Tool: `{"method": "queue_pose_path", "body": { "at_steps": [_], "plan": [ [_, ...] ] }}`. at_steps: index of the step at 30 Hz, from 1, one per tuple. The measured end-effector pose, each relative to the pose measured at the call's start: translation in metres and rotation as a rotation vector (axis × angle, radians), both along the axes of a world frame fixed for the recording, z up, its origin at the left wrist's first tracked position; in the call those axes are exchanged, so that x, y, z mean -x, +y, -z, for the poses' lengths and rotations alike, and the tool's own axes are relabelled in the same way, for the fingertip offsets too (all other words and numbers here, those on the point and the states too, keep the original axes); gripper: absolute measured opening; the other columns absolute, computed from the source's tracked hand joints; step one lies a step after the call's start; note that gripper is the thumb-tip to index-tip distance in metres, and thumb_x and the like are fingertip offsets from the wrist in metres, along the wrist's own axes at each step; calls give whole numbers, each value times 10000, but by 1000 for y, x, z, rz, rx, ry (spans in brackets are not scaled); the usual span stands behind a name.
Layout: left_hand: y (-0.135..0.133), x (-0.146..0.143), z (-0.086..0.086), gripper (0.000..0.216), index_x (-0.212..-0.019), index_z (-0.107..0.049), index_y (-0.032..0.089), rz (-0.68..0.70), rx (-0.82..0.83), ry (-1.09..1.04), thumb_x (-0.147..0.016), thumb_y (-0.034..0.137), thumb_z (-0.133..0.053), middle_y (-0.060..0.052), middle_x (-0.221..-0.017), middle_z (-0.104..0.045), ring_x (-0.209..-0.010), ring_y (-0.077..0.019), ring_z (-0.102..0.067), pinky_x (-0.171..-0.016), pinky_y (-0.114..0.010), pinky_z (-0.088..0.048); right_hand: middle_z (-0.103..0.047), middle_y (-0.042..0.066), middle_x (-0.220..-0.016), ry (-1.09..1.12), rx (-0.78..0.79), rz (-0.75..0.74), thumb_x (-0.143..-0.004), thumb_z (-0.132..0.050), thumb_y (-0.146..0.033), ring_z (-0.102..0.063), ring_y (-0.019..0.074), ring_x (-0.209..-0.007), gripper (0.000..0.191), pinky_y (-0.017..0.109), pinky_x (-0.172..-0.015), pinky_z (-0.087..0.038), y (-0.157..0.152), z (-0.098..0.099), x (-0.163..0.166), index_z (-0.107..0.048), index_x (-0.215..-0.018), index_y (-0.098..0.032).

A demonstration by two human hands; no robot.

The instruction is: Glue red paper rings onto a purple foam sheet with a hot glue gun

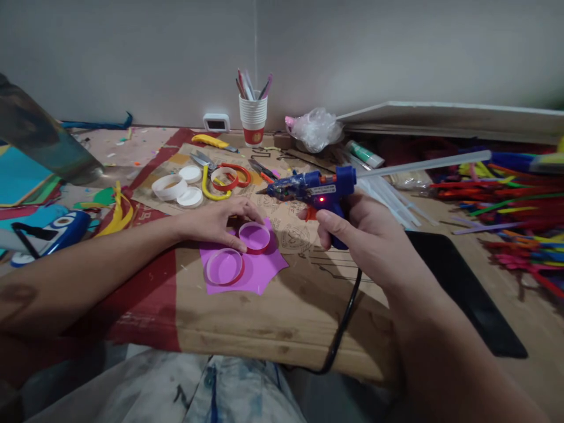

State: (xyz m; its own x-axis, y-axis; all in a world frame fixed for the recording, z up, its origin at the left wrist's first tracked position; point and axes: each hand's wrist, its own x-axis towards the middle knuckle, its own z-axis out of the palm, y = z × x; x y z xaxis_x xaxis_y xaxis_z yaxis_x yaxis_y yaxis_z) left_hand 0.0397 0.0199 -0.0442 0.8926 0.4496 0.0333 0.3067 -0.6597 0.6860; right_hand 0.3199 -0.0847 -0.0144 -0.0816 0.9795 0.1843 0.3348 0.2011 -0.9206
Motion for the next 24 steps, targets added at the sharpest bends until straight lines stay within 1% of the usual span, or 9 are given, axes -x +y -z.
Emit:
{"method": "queue_pose_path", "body": {
  "at_steps": [2,3,5,7,11,15,17,21,24],
  "plan": [
    [-1,0,1,561,-1199,-708,189,-8,-9,-15,-720,433,-866,-118,-1221,-669,-1152,-257,-593,-1029,-403,-450,-592,-4,-604,-103,-39,-17,-881,-675,-573,-518,143,-534,397,299,-498,-393,-2,-2,-3,-623,-653,-252],
    [-2,1,1,561,-1206,-707,200,-11,-13,-22,-719,428,-868,-110,-1224,-666,-1154,-252,-592,-1033,-401,-448,-603,-1,-620,-141,-56,-19,-879,-675,-568,-518,146,-535,379,301,-497,-398,-3,-2,-4,-629,-668,-257],
    [-3,1,1,569,-1223,-702,221,-15,-24,-21,-719,425,-869,-95,-1217,-660,-1153,-246,-591,-1033,-398,-447,-642,1,-672,-196,-70,-17,-864,-689,-563,-531,160,-542,297,309,-492,-416,-5,-2,-6,-663,-791,-276],
    [-3,1,2,587,-1220,-701,229,-30,-37,-9,-703,445,-876,-90,-1209,-655,-1153,-251,-588,-1028,-403,-449,-679,15,-723,-296,-107,-20,-865,-672,-580,-555,183,-566,298,327,-500,-437,-6,-1,-6,-680,-868,-282],
    [-2,1,4,598,-1156,-701,198,-55,-28,10,-671,495,-885,-107,-1222,-647,-1158,-266,-588,-1017,-403,-461,-669,26,-689,-491,-191,-66,-890,-623,-597,-577,216,-573,337,354,-511,-451,-8,-1,-3,-666,-800,-275],
    [-2,0,5,593,-1149,-697,196,-63,-25,19,-665,480,-890,-102,-1215,-646,-1165,-268,-579,-1013,-399,-460,-680,26,-702,-556,-168,-117,-913,-600,-576,-601,234,-583,314,366,-518,-470,-8,-3,-1,-663,-846,-276],
    [-1,0,6,619,-1155,-697,193,-67,-27,23,-655,504,-890,-105,-1203,-648,-1156,-272,-578,-1002,-401,-461,-688,35,-712,-586,-148,-126,-922,-584,-578,-613,244,-592,321,370,-517,-467,-8,-3,0,-661,-861,-272],
    [0,0,8,647,-1168,-687,198,-64,-25,23,-657,548,-873,-94,-1173,-655,-1124,-260,-588,-976,-382,-465,-647,36,-641,-630,-181,-130,-930,-542,-598,-572,245,-535,359,370,-491,-419,-8,-3,2,-608,-782,-277],
    [1,0,9,634,-1168,-683,207,-58,-23,12,-663,544,-868,-87,-1186,-657,-1136,-255,-585,-989,-379,-458,-672,58,-672,-665,-210,-106,-927,-517,-601,-605,274,-578,360,386,-514,-415,-9,-4,4,-586,-774,-283]
  ]
}}
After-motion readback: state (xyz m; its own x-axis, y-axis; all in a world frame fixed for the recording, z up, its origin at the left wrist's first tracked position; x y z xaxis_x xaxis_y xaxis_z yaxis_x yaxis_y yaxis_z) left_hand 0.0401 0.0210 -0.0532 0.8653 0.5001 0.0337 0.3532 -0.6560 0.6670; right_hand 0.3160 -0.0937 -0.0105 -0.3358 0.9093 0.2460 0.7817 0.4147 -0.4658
